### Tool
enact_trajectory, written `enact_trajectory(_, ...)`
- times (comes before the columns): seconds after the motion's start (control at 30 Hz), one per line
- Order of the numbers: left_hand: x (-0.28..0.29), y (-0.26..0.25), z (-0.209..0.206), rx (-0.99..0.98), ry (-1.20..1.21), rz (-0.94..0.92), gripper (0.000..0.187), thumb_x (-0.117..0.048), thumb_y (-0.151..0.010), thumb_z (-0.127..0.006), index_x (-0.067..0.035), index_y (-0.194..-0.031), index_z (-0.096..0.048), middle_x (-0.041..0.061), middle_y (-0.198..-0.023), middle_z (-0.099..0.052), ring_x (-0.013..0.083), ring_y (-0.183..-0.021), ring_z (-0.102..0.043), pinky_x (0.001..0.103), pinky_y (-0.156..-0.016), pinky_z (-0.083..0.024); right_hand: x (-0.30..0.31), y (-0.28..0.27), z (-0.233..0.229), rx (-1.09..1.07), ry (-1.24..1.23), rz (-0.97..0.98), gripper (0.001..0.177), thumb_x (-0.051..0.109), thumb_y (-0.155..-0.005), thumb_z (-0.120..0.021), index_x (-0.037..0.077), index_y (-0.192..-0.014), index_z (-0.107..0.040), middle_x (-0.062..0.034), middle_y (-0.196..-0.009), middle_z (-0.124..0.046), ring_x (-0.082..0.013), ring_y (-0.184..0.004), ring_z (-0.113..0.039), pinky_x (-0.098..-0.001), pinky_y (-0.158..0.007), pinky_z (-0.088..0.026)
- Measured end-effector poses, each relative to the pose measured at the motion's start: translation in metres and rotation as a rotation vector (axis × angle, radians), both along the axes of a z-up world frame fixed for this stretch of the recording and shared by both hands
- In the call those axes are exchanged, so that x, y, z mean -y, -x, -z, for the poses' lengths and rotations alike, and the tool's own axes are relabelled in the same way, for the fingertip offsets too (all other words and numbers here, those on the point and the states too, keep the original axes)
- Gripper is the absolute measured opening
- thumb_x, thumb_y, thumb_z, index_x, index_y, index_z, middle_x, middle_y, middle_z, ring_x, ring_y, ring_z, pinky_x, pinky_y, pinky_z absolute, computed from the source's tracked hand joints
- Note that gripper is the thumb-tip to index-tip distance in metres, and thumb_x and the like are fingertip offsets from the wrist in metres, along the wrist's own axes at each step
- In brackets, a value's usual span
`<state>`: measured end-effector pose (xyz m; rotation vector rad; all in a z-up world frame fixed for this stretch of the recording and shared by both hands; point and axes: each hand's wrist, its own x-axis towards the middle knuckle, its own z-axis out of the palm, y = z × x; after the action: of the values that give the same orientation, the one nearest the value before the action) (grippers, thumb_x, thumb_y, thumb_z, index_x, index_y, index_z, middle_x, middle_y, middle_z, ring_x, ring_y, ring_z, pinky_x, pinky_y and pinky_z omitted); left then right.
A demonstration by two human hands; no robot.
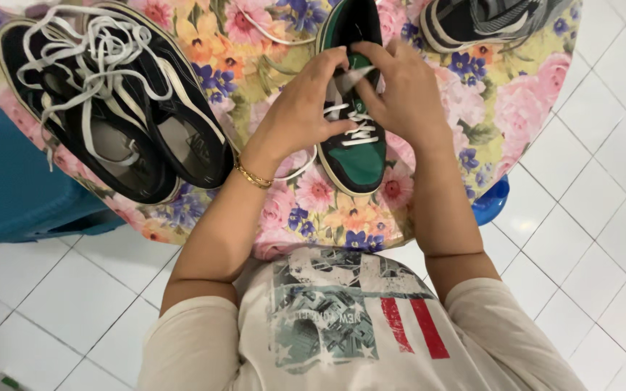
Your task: The person unlaces a green and black sneaker, removes the laces, then re-laces the same shoe by threading the laces through the eyelets and tying them. The person handles only one shoe during the clip.
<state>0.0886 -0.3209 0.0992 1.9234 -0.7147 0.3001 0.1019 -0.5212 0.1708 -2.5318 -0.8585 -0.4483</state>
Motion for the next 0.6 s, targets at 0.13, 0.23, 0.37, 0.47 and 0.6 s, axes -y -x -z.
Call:
enact_trajectory(0.13,-0.004,-0.001,0.0,-0.009,0.028,0.023,0.093,-0.019,-0.074,-0.095,-0.004,-0.145,-0.037,0.016,-0.138,-0.055,0.0356,-0.133,-0.055,0.041,-0.112,-0.047,0.002,-0.02,0.002,0.031,-0.009,-0.155,0.019,0.014,-0.096,-0.081,0.006,-0.107,-0.067,-0.0195,-0.104,-0.058,-0.0359,-0.105,-0.053,-0.0436,-0.096,-0.042)
enact_trajectory(0.23,-0.011,-0.002,0.001,0.011,0.015,0.025,0.088,-0.019,-0.078,-0.095,-0.005,-0.144,-0.038,0.016,-0.136,-0.056,0.0355,-0.13,-0.057,0.04,-0.11,-0.048,0.018,-0.039,0.011,-0.256,-0.09,-0.26,0.014,0.01,-0.101,-0.078,0.003,-0.102,-0.066,-0.0116,-0.099,-0.062,-0.029,-0.103,-0.053,-0.0407,-0.098,-0.041)
enact_trajectory(0.37,-0.012,-0.008,-0.001,0.0,0.058,0.046,0.084,-0.019,-0.08,-0.095,-0.007,-0.142,-0.04,0.014,-0.131,-0.06,0.0324,-0.128,-0.061,0.038,-0.109,-0.049,0.027,-0.052,0.037,-0.638,-0.489,-0.232,0.014,0.008,-0.1,-0.074,0.005,-0.105,-0.062,-0.0008,-0.093,-0.064,-0.012,-0.092,-0.056,-0.0275,-0.085,-0.045)
enact_trajectory(0.47,-0.006,-0.009,0.002,-0.051,0.04,0.011,0.085,-0.018,-0.077,-0.094,-0.008,-0.142,-0.04,0.014,-0.128,-0.061,0.0312,-0.127,-0.062,0.038,-0.109,-0.05,0.03,-0.058,0.057,-0.746,-0.672,-0.237,0.014,0.005,-0.103,-0.072,0.005,-0.109,-0.06,0.0052,-0.095,-0.063,-0.0041,-0.088,-0.057,-0.0213,-0.08,-0.045)
enact_trajectory(0.6,0.009,0.001,0.006,0.051,0.034,-0.077,0.09,-0.014,-0.072,-0.092,-0.007,-0.143,-0.039,0.021,-0.137,-0.055,0.037,-0.129,-0.055,0.04,-0.108,-0.048,0.04,-0.056,0.071,-0.766,-0.731,-0.226,0.01,0.005,-0.106,-0.072,0.005,-0.109,-0.062,0.0062,-0.09,-0.059,-0.0021,-0.082,-0.051,-0.0199,-0.076,-0.038)
